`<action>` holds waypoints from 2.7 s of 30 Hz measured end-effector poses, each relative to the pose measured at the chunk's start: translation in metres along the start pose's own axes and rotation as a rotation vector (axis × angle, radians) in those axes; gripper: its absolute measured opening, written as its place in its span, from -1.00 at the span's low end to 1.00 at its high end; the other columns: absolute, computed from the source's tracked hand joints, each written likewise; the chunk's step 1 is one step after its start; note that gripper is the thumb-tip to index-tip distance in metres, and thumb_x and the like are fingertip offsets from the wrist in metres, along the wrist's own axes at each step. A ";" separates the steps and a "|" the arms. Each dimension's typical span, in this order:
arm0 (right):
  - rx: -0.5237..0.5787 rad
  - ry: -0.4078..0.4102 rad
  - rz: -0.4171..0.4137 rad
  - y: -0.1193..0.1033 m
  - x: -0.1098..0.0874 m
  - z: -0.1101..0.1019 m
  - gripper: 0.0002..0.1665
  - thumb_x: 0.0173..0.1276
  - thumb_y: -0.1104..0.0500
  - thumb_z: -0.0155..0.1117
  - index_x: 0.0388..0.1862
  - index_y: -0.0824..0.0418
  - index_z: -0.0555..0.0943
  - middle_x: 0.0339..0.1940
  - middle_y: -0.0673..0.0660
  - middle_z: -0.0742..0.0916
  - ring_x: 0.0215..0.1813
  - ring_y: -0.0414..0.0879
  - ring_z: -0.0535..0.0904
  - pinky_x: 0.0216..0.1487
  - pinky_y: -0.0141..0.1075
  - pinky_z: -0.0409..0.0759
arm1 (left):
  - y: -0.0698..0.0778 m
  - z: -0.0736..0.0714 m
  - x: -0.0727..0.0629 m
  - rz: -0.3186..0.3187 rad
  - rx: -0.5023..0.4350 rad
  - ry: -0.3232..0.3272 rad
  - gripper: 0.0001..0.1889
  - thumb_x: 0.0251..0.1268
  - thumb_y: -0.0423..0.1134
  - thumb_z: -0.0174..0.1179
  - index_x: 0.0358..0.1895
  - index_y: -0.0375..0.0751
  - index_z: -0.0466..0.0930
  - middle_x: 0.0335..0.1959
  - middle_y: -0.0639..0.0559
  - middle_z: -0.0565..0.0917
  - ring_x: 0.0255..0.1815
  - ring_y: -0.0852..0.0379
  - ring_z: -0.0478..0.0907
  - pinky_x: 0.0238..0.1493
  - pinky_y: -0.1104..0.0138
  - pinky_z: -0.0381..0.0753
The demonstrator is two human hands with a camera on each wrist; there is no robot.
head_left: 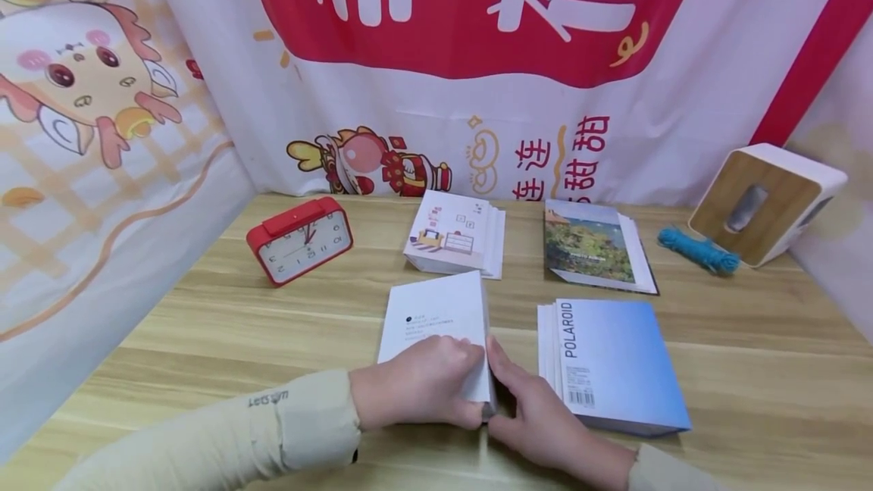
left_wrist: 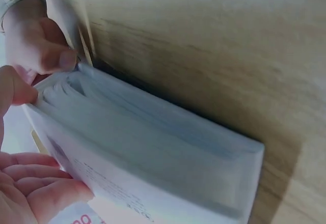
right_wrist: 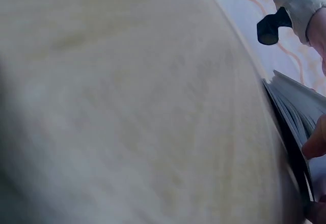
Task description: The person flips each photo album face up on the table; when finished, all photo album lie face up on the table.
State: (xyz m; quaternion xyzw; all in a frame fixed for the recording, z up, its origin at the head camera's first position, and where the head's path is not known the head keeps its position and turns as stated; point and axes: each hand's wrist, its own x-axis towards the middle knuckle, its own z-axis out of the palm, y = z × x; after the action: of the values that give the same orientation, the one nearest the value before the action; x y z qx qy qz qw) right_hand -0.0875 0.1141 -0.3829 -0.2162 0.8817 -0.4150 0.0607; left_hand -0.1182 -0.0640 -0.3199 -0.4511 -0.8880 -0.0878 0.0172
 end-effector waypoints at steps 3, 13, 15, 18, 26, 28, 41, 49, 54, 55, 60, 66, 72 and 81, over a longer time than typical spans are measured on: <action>0.008 -0.007 -0.022 0.000 0.000 -0.004 0.05 -0.01 0.32 0.23 0.46 0.14 -0.02 0.46 0.04 0.15 0.38 -0.11 0.17 0.30 -0.21 0.26 | 0.001 0.001 -0.001 -0.007 -0.011 0.048 -0.67 -0.14 -0.03 0.31 -0.40 -0.18 0.48 -0.60 0.17 0.48 -0.61 0.36 0.37 -0.63 0.64 0.34; 0.114 0.039 -0.215 0.001 0.003 -0.011 0.01 -0.05 0.47 0.15 0.44 0.26 0.03 0.44 0.23 0.18 0.35 0.04 0.22 0.19 -0.47 0.30 | 0.005 0.000 -0.007 -0.018 -0.072 0.222 -0.67 -0.18 -0.10 0.31 -0.34 -0.21 0.49 -0.58 0.13 0.46 -0.61 0.35 0.35 -0.61 0.67 0.33; 0.134 0.054 -0.238 0.000 0.003 -0.011 0.00 -0.06 0.49 0.15 0.43 0.28 0.06 0.43 0.26 0.20 0.31 0.06 0.26 0.15 -0.40 0.40 | 0.005 -0.001 -0.009 -0.021 -0.094 0.247 -0.67 -0.16 -0.11 0.31 -0.34 -0.22 0.49 -0.57 0.12 0.46 -0.61 0.35 0.35 -0.59 0.68 0.34; 0.154 0.085 -0.270 -0.002 0.004 -0.012 -0.04 -0.05 0.51 0.17 0.41 0.30 0.12 0.40 0.29 0.24 0.28 0.07 0.30 0.08 -0.26 0.50 | 0.005 0.000 -0.012 -0.015 -0.106 0.310 -0.70 -0.17 -0.14 0.30 -0.36 -0.21 0.47 -0.58 0.11 0.47 -0.62 0.35 0.36 -0.58 0.68 0.36; 0.041 0.212 -0.415 -0.011 0.009 -0.022 -0.18 -0.07 0.49 0.29 0.28 0.32 0.34 0.24 0.28 0.44 0.21 0.04 0.40 0.02 -0.28 0.53 | 0.003 0.005 -0.016 0.043 -0.169 0.600 -0.66 -0.29 -0.27 0.34 -0.32 -0.27 0.53 -0.47 -0.03 0.61 -0.55 0.29 0.45 -0.51 0.66 0.45; 0.002 0.239 -0.443 -0.015 0.010 -0.025 -0.19 -0.10 0.48 0.31 0.25 0.31 0.38 0.20 0.27 0.49 0.17 0.03 0.44 0.03 -0.40 0.51 | 0.003 0.006 -0.017 0.041 -0.199 0.646 -0.64 -0.30 -0.29 0.34 -0.28 -0.31 0.56 -0.42 -0.06 0.65 -0.50 0.28 0.50 -0.46 0.63 0.51; -0.045 0.387 -0.681 -0.033 0.020 -0.044 -0.32 -0.21 0.50 0.32 0.05 0.29 0.59 0.06 0.26 0.63 0.12 -0.01 0.55 0.13 -0.48 0.42 | 0.001 0.014 -0.022 0.030 -0.546 0.864 -0.51 -0.26 -0.52 0.29 -0.07 -0.53 0.54 -0.13 -0.36 0.62 -0.10 -0.08 0.62 -0.18 0.42 0.60; 0.025 0.371 -0.708 -0.036 0.025 -0.044 -0.35 -0.19 0.49 0.27 0.03 0.29 0.60 0.06 0.23 0.63 0.17 -0.12 0.52 0.13 -0.44 0.45 | -0.001 0.022 -0.026 0.008 -0.758 0.920 -0.54 -0.18 -0.61 0.22 -0.05 -0.56 0.48 -0.10 -0.41 0.59 -0.08 -0.14 0.62 -0.15 0.30 0.61; 0.107 0.393 -0.785 -0.031 0.031 -0.036 -0.28 -0.18 0.52 0.25 0.12 0.35 0.53 0.14 0.27 0.57 0.23 -0.09 0.46 0.14 -0.35 0.46 | -0.004 0.021 -0.031 -0.032 -0.882 0.882 -0.57 -0.16 -0.68 0.16 -0.05 -0.60 0.46 -0.08 -0.45 0.57 -0.05 -0.16 0.60 -0.13 0.26 0.61; 0.138 0.386 -0.791 -0.030 0.032 -0.033 -0.25 -0.18 0.54 0.24 0.15 0.38 0.48 0.18 0.30 0.53 0.26 -0.07 0.43 0.15 -0.33 0.44 | -0.005 0.020 -0.032 -0.045 -0.912 0.870 -0.56 -0.16 -0.69 0.15 -0.05 -0.60 0.45 -0.07 -0.45 0.56 -0.04 -0.14 0.59 -0.12 0.26 0.61; 0.281 0.335 -0.762 -0.026 0.031 -0.018 -0.08 -0.17 0.64 0.19 0.31 0.51 0.20 0.36 0.46 0.22 0.42 0.03 0.17 0.24 -0.29 0.30 | -0.006 0.018 -0.037 -0.123 -1.032 0.803 -0.53 -0.13 -0.70 0.15 0.00 -0.61 0.42 -0.01 -0.44 0.54 0.02 -0.09 0.56 -0.08 0.26 0.59; 0.387 0.262 -0.678 -0.024 0.035 -0.009 0.17 -0.12 0.68 0.20 0.44 0.39 -0.16 0.48 0.34 -0.08 0.45 0.12 -0.02 0.30 -0.32 0.21 | -0.009 0.015 -0.041 -0.152 -0.885 0.755 -0.40 -0.05 -0.58 0.24 0.18 -0.38 0.35 0.17 -0.25 0.49 0.17 -0.04 0.46 0.09 0.27 0.50; 0.376 0.222 -0.603 -0.020 0.039 -0.008 0.31 -0.10 0.59 0.31 0.47 0.27 -0.30 0.49 0.31 -0.09 0.40 0.00 0.18 0.27 -0.36 0.30 | -0.014 0.003 -0.043 -0.002 -0.451 0.770 -0.38 -0.03 -0.40 0.32 0.21 -0.26 0.39 0.27 -0.18 0.40 0.32 -0.08 0.30 0.32 0.18 0.25; 0.470 0.174 -0.500 -0.015 0.042 0.005 0.39 -0.02 0.42 0.41 0.48 0.03 -0.38 0.48 0.27 0.06 0.36 -0.10 0.28 0.24 -0.34 0.38 | -0.013 -0.025 -0.020 0.248 -0.185 0.628 -0.56 0.06 -0.24 0.31 0.02 -0.37 0.56 0.07 -0.19 0.58 0.20 -0.04 0.46 0.31 0.11 0.27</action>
State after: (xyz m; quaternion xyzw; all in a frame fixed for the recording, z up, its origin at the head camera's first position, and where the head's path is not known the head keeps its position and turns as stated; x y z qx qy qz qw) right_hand -0.1187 0.0838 -0.3720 -0.3694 0.6835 -0.6256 -0.0703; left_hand -0.1178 -0.0914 -0.2990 -0.5062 -0.7659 -0.2999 0.2591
